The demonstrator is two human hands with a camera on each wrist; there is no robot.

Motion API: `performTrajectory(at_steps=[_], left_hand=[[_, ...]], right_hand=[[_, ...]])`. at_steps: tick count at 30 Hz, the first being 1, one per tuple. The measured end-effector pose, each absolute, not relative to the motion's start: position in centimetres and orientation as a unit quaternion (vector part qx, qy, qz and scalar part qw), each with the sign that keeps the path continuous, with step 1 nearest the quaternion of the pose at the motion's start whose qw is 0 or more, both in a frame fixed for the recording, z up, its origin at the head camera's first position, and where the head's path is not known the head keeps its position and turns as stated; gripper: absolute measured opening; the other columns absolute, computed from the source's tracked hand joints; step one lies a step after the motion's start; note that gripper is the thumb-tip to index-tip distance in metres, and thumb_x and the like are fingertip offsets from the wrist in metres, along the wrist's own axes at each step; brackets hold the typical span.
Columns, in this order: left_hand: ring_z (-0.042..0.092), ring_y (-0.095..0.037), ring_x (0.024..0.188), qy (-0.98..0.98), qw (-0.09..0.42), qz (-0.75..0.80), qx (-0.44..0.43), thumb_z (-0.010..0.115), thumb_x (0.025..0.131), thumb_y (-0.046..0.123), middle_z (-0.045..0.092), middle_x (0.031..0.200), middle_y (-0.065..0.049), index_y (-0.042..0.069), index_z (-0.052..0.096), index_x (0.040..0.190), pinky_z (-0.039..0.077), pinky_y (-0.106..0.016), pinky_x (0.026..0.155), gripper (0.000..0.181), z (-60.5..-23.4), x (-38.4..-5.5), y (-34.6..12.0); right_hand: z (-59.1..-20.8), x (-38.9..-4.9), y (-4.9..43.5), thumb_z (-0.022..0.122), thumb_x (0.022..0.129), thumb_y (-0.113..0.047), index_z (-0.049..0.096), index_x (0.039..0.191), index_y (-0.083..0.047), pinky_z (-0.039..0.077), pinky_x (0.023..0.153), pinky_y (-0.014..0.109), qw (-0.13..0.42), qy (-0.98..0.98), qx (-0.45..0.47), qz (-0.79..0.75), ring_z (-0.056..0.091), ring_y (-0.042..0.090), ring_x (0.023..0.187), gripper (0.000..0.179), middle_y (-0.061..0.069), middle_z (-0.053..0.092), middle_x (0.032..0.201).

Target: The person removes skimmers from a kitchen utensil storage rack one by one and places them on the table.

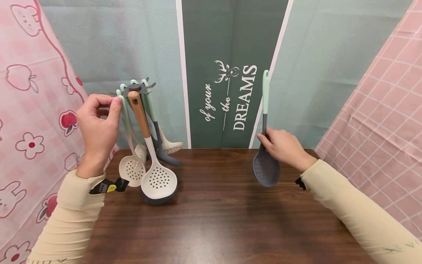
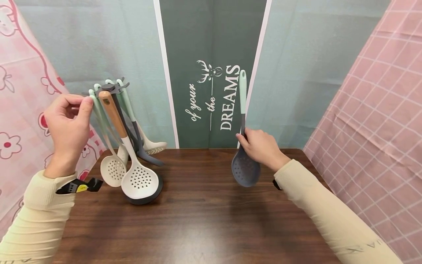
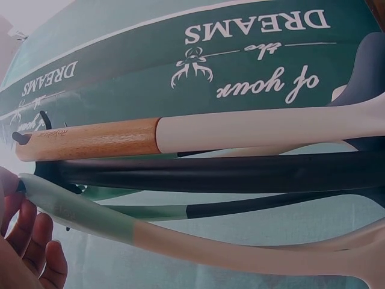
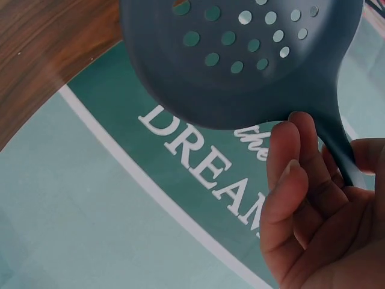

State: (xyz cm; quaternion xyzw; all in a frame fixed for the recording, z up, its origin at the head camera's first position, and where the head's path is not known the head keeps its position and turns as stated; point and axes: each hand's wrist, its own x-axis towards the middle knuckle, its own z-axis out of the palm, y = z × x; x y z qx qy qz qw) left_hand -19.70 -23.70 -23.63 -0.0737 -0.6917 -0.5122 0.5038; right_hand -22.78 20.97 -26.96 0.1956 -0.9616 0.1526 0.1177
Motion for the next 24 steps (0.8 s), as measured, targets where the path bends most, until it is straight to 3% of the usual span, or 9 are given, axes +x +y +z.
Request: performTrajectory(at_steps=[10, 24], left_hand=[[0.056, -0.004, 0.071, -0.69, 0.503, -0.516, -0.075, 0.072, 0.093, 0.01, 0.065, 0.084, 0.008, 0.003, 0.074, 0.088, 0.044, -0.018, 0.071, 0.009, -23.7, -19.6, -23.7], [0.056, -0.004, 0.071, -0.686, 0.501, -0.522, -0.075, 0.072, 0.092, 0.01, 0.064, 0.083, 0.008, 0.004, 0.074, 0.087, 0.044, -0.018, 0.071, 0.009, -23.5, -19.6, -23.5]], right_hand=[[-26.9, -22.9, 23.1, 0.049, 0.107, -0.034, 0.053, 0.078, -0.011, 0.041, 0.05, 0.034, 0.065, -0.974, 0.172, 0.132, 0.053, 0.017, 0.056, 0.037, 0.001, 0.055, 0.065], [-27.4, -22.9, 25.5, 0.046, 0.108, -0.035, 0.051, 0.076, -0.011, 0.038, 0.051, 0.032, 0.027, -0.981, 0.153, 0.117, 0.051, 0.017, 0.054, 0.04, 0.0, 0.056, 0.064]])
